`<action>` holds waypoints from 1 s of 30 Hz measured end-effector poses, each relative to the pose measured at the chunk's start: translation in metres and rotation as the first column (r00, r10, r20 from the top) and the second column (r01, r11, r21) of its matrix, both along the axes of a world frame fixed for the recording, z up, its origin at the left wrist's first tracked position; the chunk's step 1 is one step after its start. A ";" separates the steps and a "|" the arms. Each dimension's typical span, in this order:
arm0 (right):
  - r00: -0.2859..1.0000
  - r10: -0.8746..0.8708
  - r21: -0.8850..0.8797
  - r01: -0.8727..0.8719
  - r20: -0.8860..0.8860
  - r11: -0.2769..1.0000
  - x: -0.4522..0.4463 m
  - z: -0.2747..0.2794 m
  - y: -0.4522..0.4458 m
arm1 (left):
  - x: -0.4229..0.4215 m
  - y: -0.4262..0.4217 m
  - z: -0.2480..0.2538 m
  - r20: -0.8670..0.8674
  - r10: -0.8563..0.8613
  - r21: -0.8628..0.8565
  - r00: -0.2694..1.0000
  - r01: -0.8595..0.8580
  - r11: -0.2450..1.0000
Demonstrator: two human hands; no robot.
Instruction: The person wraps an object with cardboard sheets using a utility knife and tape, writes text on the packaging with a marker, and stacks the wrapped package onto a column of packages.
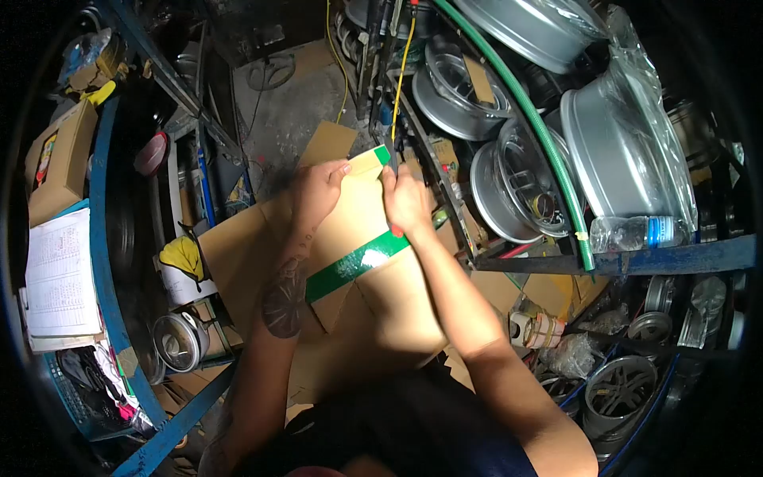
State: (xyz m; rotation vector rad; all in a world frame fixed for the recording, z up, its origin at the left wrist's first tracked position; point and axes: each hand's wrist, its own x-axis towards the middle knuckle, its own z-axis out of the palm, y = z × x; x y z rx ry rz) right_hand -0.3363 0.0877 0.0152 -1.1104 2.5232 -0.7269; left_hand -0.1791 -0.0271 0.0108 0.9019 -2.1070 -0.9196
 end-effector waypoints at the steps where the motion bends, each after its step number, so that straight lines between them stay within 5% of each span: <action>1: 1.000 0.004 0.009 -0.004 0.023 1.000 0.001 0.004 -0.002 | -0.003 -0.003 0.000 -0.047 0.023 -0.086 0.999 -0.027 0.996; 3: 0.999 -0.010 -0.050 0.013 0.048 0.999 -0.001 0.003 0.000 | -0.006 -0.001 -0.005 -0.133 0.064 -0.241 0.989 -0.095 0.966; 6: 0.986 -0.125 -0.283 0.152 0.111 0.947 0.005 0.001 0.008 | -0.010 0.012 -0.029 0.255 0.104 -0.496 0.961 0.038 0.868; 8: 0.999 0.016 -0.491 0.010 0.050 0.871 0.015 -0.001 0.004 | -0.010 0.008 -0.007 0.480 0.022 -0.249 0.877 0.112 0.962; 9: 0.997 0.078 -0.509 -0.060 0.014 0.859 0.020 0.001 -0.001 | -0.007 0.004 0.026 0.636 -0.184 0.065 0.750 0.186 0.980; 11: 0.957 0.283 -0.228 -0.291 -0.068 0.929 0.018 0.000 -0.014 | -0.002 0.013 -0.022 0.508 -0.019 -0.226 0.861 0.155 0.962; 13: 0.949 0.309 -0.126 -0.315 -0.066 0.941 0.024 0.010 -0.017 | 0.051 0.045 0.006 0.529 0.037 -0.231 0.848 0.101 0.968; 15: 0.940 0.322 -0.158 -0.336 -0.109 0.928 0.018 0.005 -0.015 | 0.109 0.068 -0.032 0.156 0.334 -0.296 0.929 -0.279 0.914; 18: 0.945 0.289 -0.120 -0.308 -0.152 0.944 0.029 0.015 -0.013 | 0.202 0.076 -0.001 0.445 0.518 -0.396 0.731 -0.358 0.845; 21: 0.952 0.263 -0.056 -0.274 -0.160 0.960 0.060 0.020 -0.018 | 0.210 0.063 0.027 0.460 0.257 0.218 0.850 -0.389 0.895; 23: 0.819 0.470 -0.354 -0.569 -0.330 0.742 0.085 0.011 -0.036 | 0.218 0.054 0.006 0.371 0.232 0.213 0.899 -0.325 0.921; 25: 0.641 0.735 -0.459 -0.733 -0.220 0.502 0.131 0.022 -0.064 | 0.216 0.056 0.010 0.399 0.209 0.234 0.893 -0.319 0.918; 27: 0.505 0.848 -0.265 -0.806 0.159 0.529 0.165 0.034 -0.092 | 0.209 0.077 0.017 0.448 0.402 -0.108 0.798 -0.398 0.911; 28: 0.519 0.847 -0.219 -0.819 0.111 0.530 0.170 0.034 -0.102 | 0.206 0.093 0.019 0.449 0.504 -0.276 0.738 -0.422 0.863; 30: 0.543 0.839 -0.123 -0.832 0.026 0.542 0.180 0.028 -0.112 | 0.208 0.128 0.024 0.497 0.538 -0.172 0.681 -0.530 0.830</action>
